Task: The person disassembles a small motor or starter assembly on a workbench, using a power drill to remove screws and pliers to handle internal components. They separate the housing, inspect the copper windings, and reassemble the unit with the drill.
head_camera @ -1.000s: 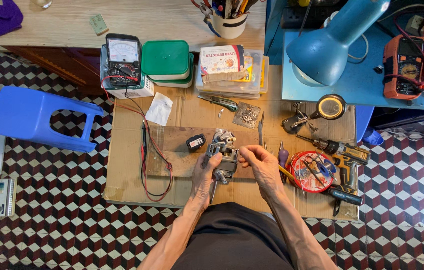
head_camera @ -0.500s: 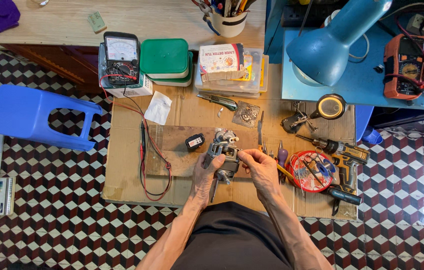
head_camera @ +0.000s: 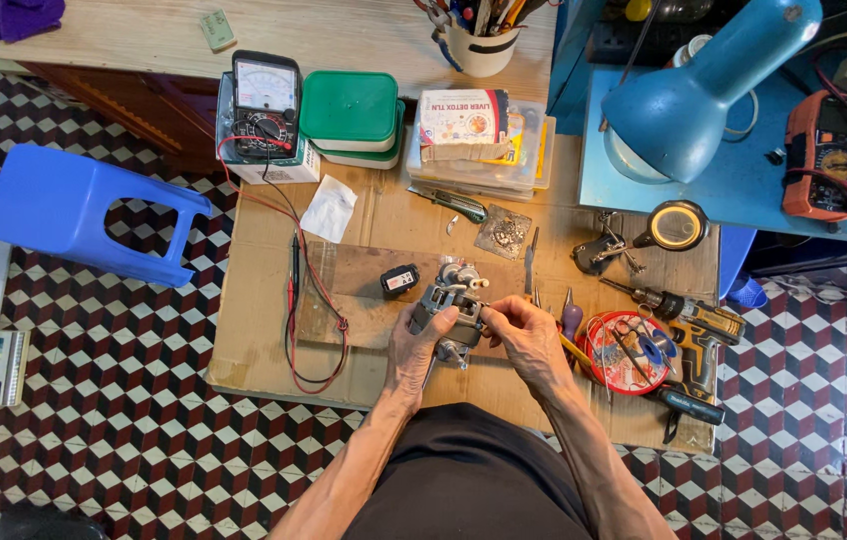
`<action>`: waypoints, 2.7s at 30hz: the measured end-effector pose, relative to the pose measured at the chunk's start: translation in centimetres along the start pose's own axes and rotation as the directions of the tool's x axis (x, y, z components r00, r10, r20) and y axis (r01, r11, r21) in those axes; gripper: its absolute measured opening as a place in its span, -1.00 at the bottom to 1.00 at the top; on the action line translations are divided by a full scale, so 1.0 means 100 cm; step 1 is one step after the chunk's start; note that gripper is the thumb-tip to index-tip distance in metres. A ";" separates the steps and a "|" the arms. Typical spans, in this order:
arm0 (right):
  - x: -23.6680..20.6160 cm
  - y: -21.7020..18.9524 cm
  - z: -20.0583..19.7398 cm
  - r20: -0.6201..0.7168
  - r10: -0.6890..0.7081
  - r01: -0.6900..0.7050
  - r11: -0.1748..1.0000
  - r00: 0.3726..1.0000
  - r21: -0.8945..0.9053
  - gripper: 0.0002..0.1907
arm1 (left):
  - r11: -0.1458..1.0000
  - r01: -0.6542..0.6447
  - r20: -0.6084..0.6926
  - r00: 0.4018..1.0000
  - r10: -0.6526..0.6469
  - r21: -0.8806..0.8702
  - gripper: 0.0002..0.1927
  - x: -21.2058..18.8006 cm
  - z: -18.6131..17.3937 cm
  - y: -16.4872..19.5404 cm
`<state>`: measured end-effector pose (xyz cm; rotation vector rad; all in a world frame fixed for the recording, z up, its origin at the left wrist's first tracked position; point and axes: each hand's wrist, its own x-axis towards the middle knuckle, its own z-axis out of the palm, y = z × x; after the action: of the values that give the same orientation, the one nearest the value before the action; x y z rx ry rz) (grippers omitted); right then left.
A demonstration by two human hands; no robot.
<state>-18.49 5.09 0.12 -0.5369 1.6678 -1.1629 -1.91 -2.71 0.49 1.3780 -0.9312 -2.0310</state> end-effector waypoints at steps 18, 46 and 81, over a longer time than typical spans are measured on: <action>0.006 0.010 -0.011 0.063 0.027 -0.047 0.939 0.998 0.341 -0.45 | 0.986 0.093 0.215 0.975 -0.062 -0.138 -0.24 0.010 -0.015 -0.013; 0.007 0.000 0.003 0.117 0.056 -0.092 0.936 0.992 0.339 -0.76 | 0.775 0.419 0.421 0.880 -0.219 -0.473 -0.19 0.010 -0.024 -0.004; 0.002 0.001 0.020 -0.060 -0.002 0.018 0.964 0.998 0.265 -0.77 | 0.852 0.330 0.451 0.883 -0.126 -0.407 -0.21 0.011 -0.026 -0.003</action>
<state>-16.76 4.15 -0.17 -0.3453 1.5276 -1.3956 0.07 -3.96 -1.07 0.8376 -0.3674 -2.5789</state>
